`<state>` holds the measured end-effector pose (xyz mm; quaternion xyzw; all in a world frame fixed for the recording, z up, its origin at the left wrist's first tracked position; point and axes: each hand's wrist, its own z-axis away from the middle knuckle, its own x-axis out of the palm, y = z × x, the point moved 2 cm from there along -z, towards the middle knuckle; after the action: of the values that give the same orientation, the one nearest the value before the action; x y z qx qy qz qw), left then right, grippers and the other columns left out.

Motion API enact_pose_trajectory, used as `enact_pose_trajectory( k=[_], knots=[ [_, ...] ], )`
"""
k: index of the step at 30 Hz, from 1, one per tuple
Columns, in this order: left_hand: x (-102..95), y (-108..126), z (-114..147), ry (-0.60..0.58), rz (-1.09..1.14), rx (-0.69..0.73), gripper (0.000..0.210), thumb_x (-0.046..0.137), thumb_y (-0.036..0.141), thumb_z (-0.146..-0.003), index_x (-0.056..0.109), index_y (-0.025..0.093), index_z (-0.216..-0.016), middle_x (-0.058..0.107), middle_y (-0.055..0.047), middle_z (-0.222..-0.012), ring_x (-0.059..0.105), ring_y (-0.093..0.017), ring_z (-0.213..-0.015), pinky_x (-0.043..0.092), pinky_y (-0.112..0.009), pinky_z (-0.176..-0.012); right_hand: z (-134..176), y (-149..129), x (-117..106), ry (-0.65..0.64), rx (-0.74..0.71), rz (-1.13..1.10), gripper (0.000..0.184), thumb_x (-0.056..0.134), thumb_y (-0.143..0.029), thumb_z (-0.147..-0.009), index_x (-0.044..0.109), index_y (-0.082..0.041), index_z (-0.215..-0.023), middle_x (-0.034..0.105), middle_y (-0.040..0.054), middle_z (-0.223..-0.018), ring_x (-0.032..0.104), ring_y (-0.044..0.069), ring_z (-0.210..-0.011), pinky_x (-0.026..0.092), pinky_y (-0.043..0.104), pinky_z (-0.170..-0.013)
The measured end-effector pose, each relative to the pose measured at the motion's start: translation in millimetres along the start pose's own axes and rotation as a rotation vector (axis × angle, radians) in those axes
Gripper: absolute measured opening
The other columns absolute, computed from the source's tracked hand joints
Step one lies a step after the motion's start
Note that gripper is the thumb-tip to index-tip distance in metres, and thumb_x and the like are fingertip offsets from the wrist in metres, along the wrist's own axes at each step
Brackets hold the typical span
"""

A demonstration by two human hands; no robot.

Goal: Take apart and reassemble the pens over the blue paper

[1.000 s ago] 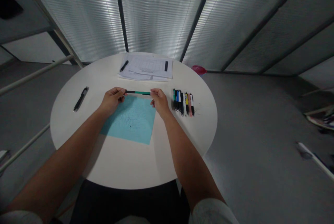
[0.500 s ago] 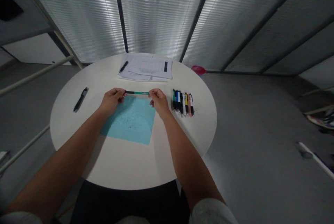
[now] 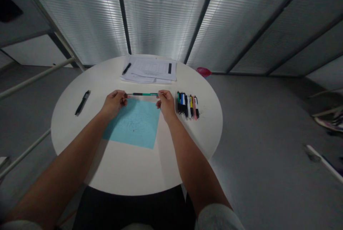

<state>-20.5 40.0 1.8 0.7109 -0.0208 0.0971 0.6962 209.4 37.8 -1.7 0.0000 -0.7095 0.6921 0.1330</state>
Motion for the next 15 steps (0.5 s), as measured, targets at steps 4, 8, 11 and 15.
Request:
enact_pose_trajectory(
  k=[4, 8, 11, 15],
  knots=[
    [-0.4, 0, -1, 0.03, 0.045, -0.03, 0.012, 0.061, 0.026, -0.076, 0.052, 0.017, -0.075, 0.066, -0.003, -0.073, 0.052, -0.008, -0.049, 0.041, -0.024, -0.049, 0, -1, -2, 0.033, 0.011, -0.055, 0.023, 0.062, -0.036, -0.077, 0.054, -0.022, -0.093, 0.058, -0.006, -0.077, 0.05, 0.005, -0.04, 0.035, 0.019, -0.035],
    [-0.7, 1, 0, 0.034, 0.069, -0.037, 0.013, 0.062, 0.025, -0.074, 0.051, 0.018, -0.076, 0.066, -0.003, -0.073, 0.051, -0.007, -0.048, 0.04, -0.023, -0.049, -1, -3, -6, 0.093, 0.007, -0.077, 0.021, 0.059, -0.034, -0.079, 0.052, -0.023, -0.095, 0.058, -0.0055, -0.08, 0.05, 0.005, -0.043, 0.037, 0.019, -0.038],
    [-1.5, 2, 0, 0.056, 0.098, -0.05, 0.014, 0.063, 0.024, -0.073, 0.051, 0.018, -0.077, 0.066, -0.002, -0.072, 0.051, -0.007, -0.047, 0.04, -0.023, -0.048, -3, -4, -9, 0.168, -0.003, -0.089, 0.019, 0.058, -0.034, -0.08, 0.051, -0.024, -0.095, 0.057, -0.0055, -0.079, 0.049, 0.005, -0.043, 0.036, 0.019, -0.038],
    [-2.4, 4, 1, 0.076, 0.145, -0.074, 0.014, 0.063, 0.023, -0.073, 0.05, 0.018, -0.076, 0.065, -0.002, -0.072, 0.051, -0.007, -0.048, 0.04, -0.023, -0.048, -4, -6, -12, 0.226, -0.038, -0.111, 0.018, 0.059, -0.034, -0.08, 0.051, -0.023, -0.092, 0.055, -0.0052, -0.078, 0.047, 0.004, -0.042, 0.036, 0.019, -0.038]
  ],
)
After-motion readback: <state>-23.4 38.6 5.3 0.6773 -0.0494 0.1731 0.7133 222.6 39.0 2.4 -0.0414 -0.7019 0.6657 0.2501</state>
